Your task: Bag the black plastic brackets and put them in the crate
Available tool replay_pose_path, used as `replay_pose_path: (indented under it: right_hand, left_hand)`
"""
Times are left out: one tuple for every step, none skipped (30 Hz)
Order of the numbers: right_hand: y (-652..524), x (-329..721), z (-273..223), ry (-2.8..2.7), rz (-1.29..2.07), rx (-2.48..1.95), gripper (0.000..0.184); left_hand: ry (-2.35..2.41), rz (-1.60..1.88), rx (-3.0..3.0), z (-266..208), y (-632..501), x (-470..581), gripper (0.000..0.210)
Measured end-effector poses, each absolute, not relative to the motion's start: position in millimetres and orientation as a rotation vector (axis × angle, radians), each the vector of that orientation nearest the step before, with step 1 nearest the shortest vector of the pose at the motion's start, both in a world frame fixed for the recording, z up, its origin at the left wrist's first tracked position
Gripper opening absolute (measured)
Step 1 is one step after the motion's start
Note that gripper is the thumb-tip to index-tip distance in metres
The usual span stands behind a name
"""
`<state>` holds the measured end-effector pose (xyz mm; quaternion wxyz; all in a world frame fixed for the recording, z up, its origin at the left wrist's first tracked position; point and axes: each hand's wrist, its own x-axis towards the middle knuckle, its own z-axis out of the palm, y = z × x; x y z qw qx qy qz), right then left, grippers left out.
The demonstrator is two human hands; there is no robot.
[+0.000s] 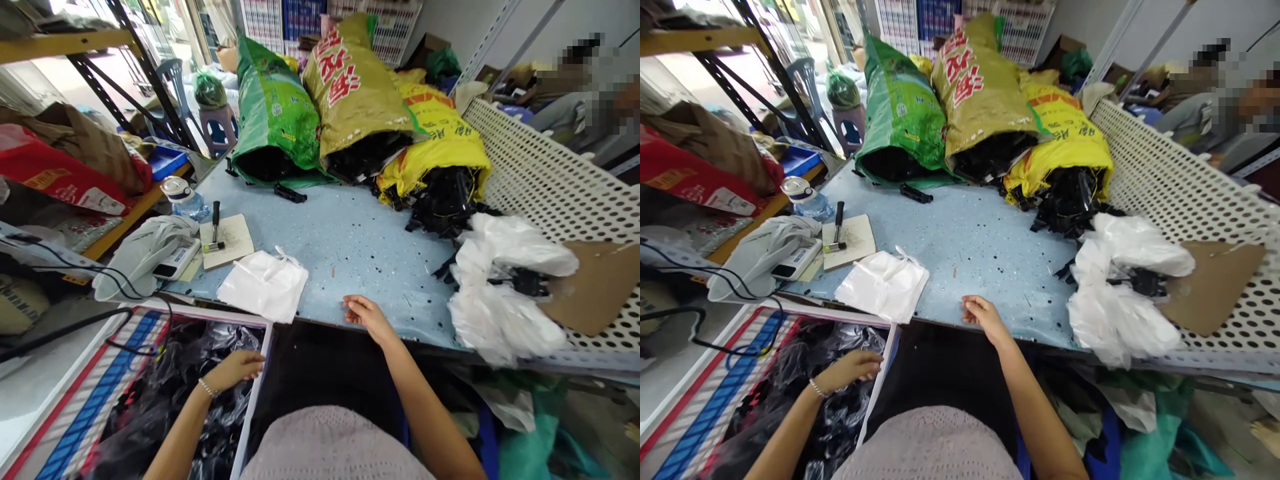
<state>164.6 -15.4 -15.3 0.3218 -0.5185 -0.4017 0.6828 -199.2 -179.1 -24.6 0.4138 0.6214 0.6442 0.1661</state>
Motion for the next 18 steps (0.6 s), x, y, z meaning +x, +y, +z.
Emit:
replay_pose_path:
  right_hand:
    - [-10.5, 161.8, -17.4, -1.069, 1.788, -1.362, 0.038]
    - [-4.3, 158.7, -19.9, -1.088, 1.779, -1.364, 0.038]
    - [3.5, 155.9, -22.7, -1.115, 1.766, -1.369, 0.039]
    - [13.2, 153.6, -25.6, -1.152, 1.748, -1.374, 0.04]
    - [25.2, 151.9, -28.3, -1.201, 1.72, -1.377, 0.04]
    - [39.7, 151.1, -30.7, -1.258, 1.685, -1.376, 0.04]
    - [57.2, 150.9, -32.5, -1.318, 1.643, -1.369, 0.038]
    - [77.5, 151.3, -33.5, -1.38, 1.593, -1.358, 0.036]
    - [100.6, 151.9, -33.4, -1.447, 1.529, -1.345, 0.034]
    - [126.2, 152.4, -32.0, -1.519, 1.45, -1.332, 0.031]
    - [153.8, 152.1, -29.2, -1.601, 1.357, -1.319, 0.029]
    - [182.8, 150.6, -25.1, -1.69, 1.25, -1.306, 0.028]
    - [212.5, 147.3, -19.8, -1.782, 1.134, -1.295, 0.028]
    - [242.1, 141.8, -13.6, -1.874, 1.022, -1.289, 0.03]
    - [271.2, 133.7, -6.8, -1.963, 0.919, -1.285, 0.032]
    - [299.1, 122.8, 0.2, -2.051, 0.832, -1.281, 0.035]
    - [325.5, 109.4, 7.0, -2.138, 0.759, -1.272, 0.038]
    - [350.3, 93.7, 13.5, -2.22, 0.692, -1.254, 0.04]
  left_hand:
    - [1.488, 0.513, 1.494, -7.4, -152.3, -198.6, 0.03]
    - [1.371, 0.611, 1.412, 10.8, -122.6, -197.2, 0.037]
    - [1.329, 0.712, 1.395, 28.3, -90.1, -195.5, 0.041]
    - [1.344, 0.82, 1.445, 43.7, -54.7, -194.0, 0.044]
    - [1.385, 0.904, 1.534, 55.9, -16.6, -193.2, 0.047]
    - [1.457, 0.974, 1.631, 64.7, 23.7, -193.5, 0.05]
    - [1.544, 1.029, 1.716, 70.4, 65.5, -195.1, 0.054]
    - [1.645, 1.087, 1.779, 73.6, 107.6, -197.9, 0.057]
    - [1.748, 1.133, 1.828, 75.5, 149.0, -201.9, 0.059]
    - [1.849, 1.175, 1.865, 77.0, 188.4, -206.8, 0.063]
    - [1.943, 1.208, 1.902, 78.8, 225.1, -212.3, 0.067]
    - [2.031, 1.229, 1.939, 81.5, 258.4, -218.2, 0.073]
    - [2.113, 1.245, 1.974, 85.0, 288.3, -224.6, 0.077]
    - [2.187, 1.255, 2.007, 89.3, 314.7, -231.2, 0.081]
    - [2.254, 1.266, 2.025, 94.0, 338.2, -238.2, 0.083]
    - [2.312, 1.279, 2.018, 98.8, 359.1, -245.4, 0.081]
    - [2.353, 1.288, 1.991, 103.4, 377.9, -252.8, 0.074]
    - [2.378, 1.289, 1.953, 107.4, 394.6, -260.2, 0.063]
